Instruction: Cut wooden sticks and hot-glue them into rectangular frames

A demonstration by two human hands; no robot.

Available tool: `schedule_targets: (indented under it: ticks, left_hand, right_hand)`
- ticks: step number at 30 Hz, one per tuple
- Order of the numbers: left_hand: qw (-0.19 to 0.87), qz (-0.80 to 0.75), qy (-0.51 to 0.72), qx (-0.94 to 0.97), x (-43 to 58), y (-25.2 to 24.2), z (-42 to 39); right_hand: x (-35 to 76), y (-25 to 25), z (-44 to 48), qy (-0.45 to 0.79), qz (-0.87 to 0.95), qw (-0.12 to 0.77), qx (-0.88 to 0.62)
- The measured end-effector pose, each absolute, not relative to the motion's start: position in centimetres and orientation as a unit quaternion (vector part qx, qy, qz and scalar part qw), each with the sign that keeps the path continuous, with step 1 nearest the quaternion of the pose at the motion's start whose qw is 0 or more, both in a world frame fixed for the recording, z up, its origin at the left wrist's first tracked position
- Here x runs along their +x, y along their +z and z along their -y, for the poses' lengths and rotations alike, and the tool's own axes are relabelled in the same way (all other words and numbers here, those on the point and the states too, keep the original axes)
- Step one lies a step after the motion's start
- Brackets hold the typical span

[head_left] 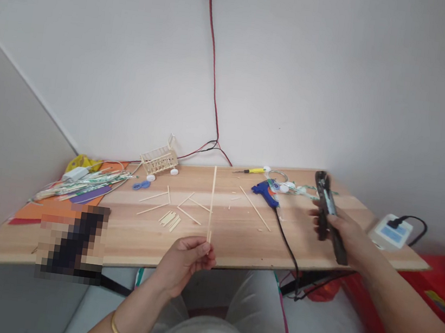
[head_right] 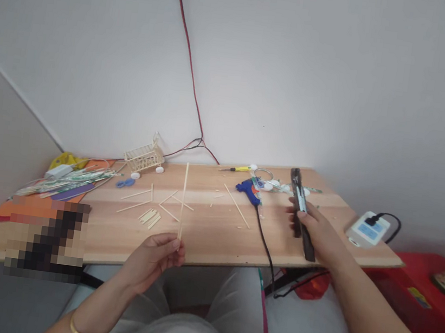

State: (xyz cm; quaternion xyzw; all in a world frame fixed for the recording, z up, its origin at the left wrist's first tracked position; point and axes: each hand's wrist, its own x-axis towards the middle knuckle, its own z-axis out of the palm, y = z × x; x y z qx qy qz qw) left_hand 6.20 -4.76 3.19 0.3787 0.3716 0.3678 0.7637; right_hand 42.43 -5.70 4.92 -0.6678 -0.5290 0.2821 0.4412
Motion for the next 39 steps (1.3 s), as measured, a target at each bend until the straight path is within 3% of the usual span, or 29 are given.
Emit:
schedule_targets:
  ticks: [2, 4, 8, 12, 39]
  left_hand:
    - [0.761, -0.367, 0.365, 0.390, 6.5, 3.5, 4.8]
    - [0.761, -0.361, 0.363, 0.399, 6.7, 3.9, 5.0]
    - [0.758, -0.342, 0.359, 0.423, 7.0, 4.8, 5.5]
    - [0.751, -0.339, 0.354, 0.444, 6.8, 5.4, 6.0]
    - [0.639, -0.359, 0.309, 0.606, 6.4, 6.2, 6.2]
  right_hand:
    - [39.6, 6.0, 7.4, 0.440, 0.498, 0.455, -0.592]
    - [36.6, 6.7, 8.9, 0.483, 0.537, 0.406, -0.559]
    - [32.5, 7.5, 10.2, 0.416, 0.678, 0.278, -0.538]
    - [31.5, 8.1, 10.0, 0.357, 0.725, 0.224, -0.544]
    - [29.5, 10.5, 10.0, 0.254, 0.794, 0.130, -0.536]
